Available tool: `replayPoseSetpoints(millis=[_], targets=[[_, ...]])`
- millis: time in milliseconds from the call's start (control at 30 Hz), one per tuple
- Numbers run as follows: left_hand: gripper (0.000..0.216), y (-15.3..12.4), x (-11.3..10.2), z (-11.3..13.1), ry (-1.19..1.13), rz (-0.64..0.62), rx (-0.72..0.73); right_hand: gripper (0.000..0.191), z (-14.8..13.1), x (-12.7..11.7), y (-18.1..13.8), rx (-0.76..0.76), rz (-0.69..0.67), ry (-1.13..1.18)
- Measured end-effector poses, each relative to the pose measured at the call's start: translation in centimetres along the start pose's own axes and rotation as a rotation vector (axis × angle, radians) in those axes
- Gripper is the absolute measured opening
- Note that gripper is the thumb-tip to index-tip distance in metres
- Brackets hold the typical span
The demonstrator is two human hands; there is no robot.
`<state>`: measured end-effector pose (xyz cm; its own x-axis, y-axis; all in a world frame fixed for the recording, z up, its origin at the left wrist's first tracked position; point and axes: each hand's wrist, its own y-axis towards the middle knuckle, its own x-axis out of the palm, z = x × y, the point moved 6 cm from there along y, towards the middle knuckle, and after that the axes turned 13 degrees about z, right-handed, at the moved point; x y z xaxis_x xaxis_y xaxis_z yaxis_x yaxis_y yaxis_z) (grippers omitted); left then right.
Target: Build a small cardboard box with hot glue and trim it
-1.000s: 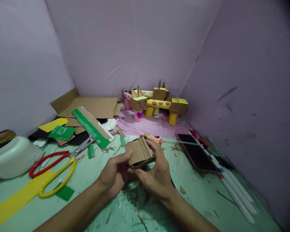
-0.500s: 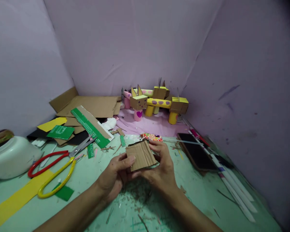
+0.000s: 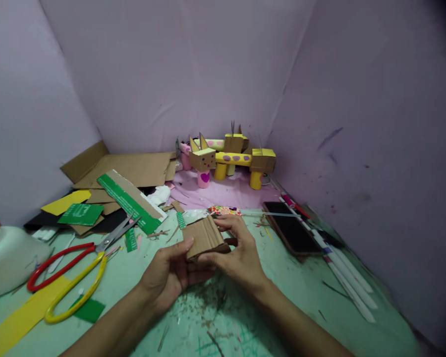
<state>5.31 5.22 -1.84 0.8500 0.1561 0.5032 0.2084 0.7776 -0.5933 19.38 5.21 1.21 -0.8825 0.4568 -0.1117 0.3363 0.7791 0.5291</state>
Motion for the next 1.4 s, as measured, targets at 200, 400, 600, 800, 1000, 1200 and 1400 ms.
replayPoseSetpoints(millis=[200,400,600,800,1000,1200,1400], targets=[[0.026,0.1,-0.2,0.0,0.056,0.039,-0.008,0.048,-0.2,-0.3,-0.1,-0.052,-0.003,0.039],[0.027,0.2,-0.4,0.0,0.139,0.089,-0.035,0.038,0.2,-0.2,0.0,0.035,-0.051,0.05],[0.027,-0.1,-0.3,0.0,0.156,0.085,-0.093,0.073,1.3,0.1,-0.3,0.162,-0.156,-0.071],[0.026,-0.2,-0.5,-0.1,0.2,0.097,-0.115,0.08,1.4,0.5,-0.7,0.12,-0.316,0.002],[0.029,-0.6,-0.5,0.4,0.25,0.068,-0.091,0.046,0.8,0.3,-0.6,0.012,-0.244,0.059],[0.042,-0.1,-0.8,1.0,0.35,0.03,0.063,0.033,1.1,0.1,-0.5,-0.015,-0.129,0.035],[0.069,0.2,-1.0,2.0,0.314,0.062,0.339,0.033,1.4,-0.1,-1.1,-0.016,-0.091,0.065]])
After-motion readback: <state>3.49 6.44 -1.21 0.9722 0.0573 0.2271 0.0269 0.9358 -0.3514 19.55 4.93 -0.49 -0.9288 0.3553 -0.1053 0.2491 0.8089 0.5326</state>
